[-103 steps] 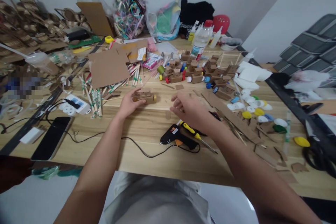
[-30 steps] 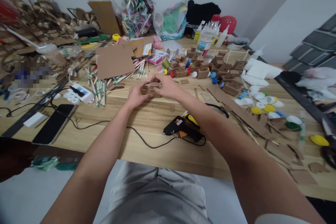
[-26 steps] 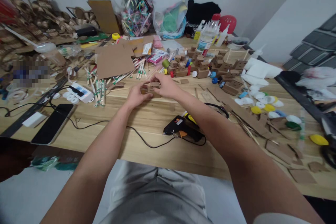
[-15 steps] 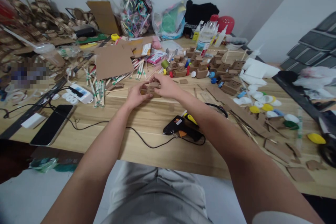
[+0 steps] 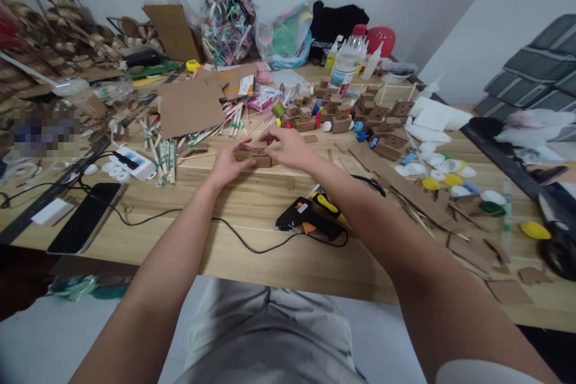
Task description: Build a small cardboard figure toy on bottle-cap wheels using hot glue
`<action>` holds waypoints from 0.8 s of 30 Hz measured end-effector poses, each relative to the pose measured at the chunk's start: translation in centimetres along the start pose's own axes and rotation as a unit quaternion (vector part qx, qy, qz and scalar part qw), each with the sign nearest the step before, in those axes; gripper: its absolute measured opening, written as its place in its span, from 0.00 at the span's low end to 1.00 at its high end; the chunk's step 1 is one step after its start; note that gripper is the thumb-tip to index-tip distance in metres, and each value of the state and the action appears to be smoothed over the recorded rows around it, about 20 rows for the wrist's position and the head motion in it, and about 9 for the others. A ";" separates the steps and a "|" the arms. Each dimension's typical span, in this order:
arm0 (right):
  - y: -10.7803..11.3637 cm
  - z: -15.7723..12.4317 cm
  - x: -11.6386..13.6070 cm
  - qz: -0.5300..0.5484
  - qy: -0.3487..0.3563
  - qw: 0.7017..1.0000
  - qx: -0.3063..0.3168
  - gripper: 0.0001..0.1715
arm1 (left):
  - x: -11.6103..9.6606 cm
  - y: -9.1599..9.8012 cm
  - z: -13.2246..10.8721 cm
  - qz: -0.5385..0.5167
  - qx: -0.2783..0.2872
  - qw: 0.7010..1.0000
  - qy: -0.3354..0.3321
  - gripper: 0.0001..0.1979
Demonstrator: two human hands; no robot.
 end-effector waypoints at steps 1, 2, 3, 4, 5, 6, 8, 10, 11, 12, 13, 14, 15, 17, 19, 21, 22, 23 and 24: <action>-0.1 0.0 0.0 -0.001 0.000 1.000 -0.002 0.16 | 0.1 -0.1 0.0 -0.003 -0.002 1.000 0.002 0.32; -0.2 0.0 0.0 -0.002 0.000 1.000 -0.004 0.15 | 0.2 -0.1 0.0 -0.005 -0.002 1.000 0.004 0.33; -0.2 0.1 0.0 -0.003 0.000 1.000 -0.006 0.15 | 0.3 -0.1 0.1 -0.007 -0.001 1.000 0.007 0.33; -0.2 0.1 -0.1 -0.004 0.000 1.000 -0.008 0.15 | 0.4 -0.2 0.1 -0.007 0.001 1.000 0.010 0.33; -0.3 0.1 -0.1 -0.004 0.000 1.000 -0.010 0.15 | 0.4 -0.2 0.1 -0.007 0.003 1.000 0.012 0.33; -0.3 0.1 -0.2 -0.005 0.000 1.000 -0.011 0.15 | 0.5 -0.2 0.1 -0.006 0.006 1.000 0.012 0.33; -0.3 0.2 -0.2 -0.006 -0.001 1.000 -0.012 0.15 | 0.6 -0.2 0.2 -0.004 0.008 1.000 0.009 0.33; -0.4 0.2 -0.2 -0.007 -0.001 1.000 -0.013 0.15 | 0.7 -0.2 0.2 -0.005 0.010 1.000 0.004 0.33; -0.5 0.2 -0.2 -0.007 -0.002 1.000 -0.013 0.15 | 0.7 -0.1 0.2 -0.006 0.011 1.000 0.003 0.33; -0.5 0.2 -0.2 -0.008 -0.002 1.000 -0.013 0.14 | 0.7 -0.1 0.2 -0.007 0.013 1.000 0.003 0.33; -0.6 0.2 -0.1 -0.009 -0.003 1.000 -0.014 0.14 | 0.6 -0.1 0.2 -0.007 0.015 1.000 0.004 0.32; -0.6 0.2 -0.1 -0.009 -0.004 1.000 -0.014 0.14 | 0.6 0.0 0.1 -0.005 0.016 1.000 0.006 0.32; -0.6 0.1 0.0 -0.010 -0.004 1.000 -0.014 0.13 | 0.5 0.0 0.1 -0.002 0.015 1.000 0.007 0.32; -0.6 0.1 0.1 -0.011 -0.007 1.000 -0.015 0.13 | 0.4 0.2 0.1 0.002 0.011 1.000 0.009 0.31; -0.6 0.1 0.3 -0.013 -0.010 1.000 -0.015 0.14 | 0.3 0.2 0.0 -0.004 0.010 1.000 0.008 0.31; -0.5 0.0 0.4 -0.014 -0.013 1.000 -0.015 0.14 | 0.2 0.2 0.0 -0.017 0.015 1.000 0.007 0.31; -0.5 0.0 0.5 -0.015 -0.015 1.000 -0.015 0.14 | 0.3 0.2 0.1 -0.022 0.017 1.000 0.008 0.31; -0.4 0.0 0.5 -0.015 -0.016 1.000 -0.013 0.14 | 0.3 0.2 0.1 -0.026 0.019 0.999 0.011 0.32; -0.4 0.0 0.6 -0.015 -0.016 1.000 -0.012 0.14 | 0.3 0.1 0.1 -0.028 0.021 0.999 0.015 0.33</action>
Point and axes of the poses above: each hand's wrist, its own z-axis towards the middle knuckle, its own y-axis out of the back of the hand, x = y × z, the point moved 2 cm from there along z, towards the middle knuckle, and after that the axes turned 1 degree about x, right-handed, at the moved point
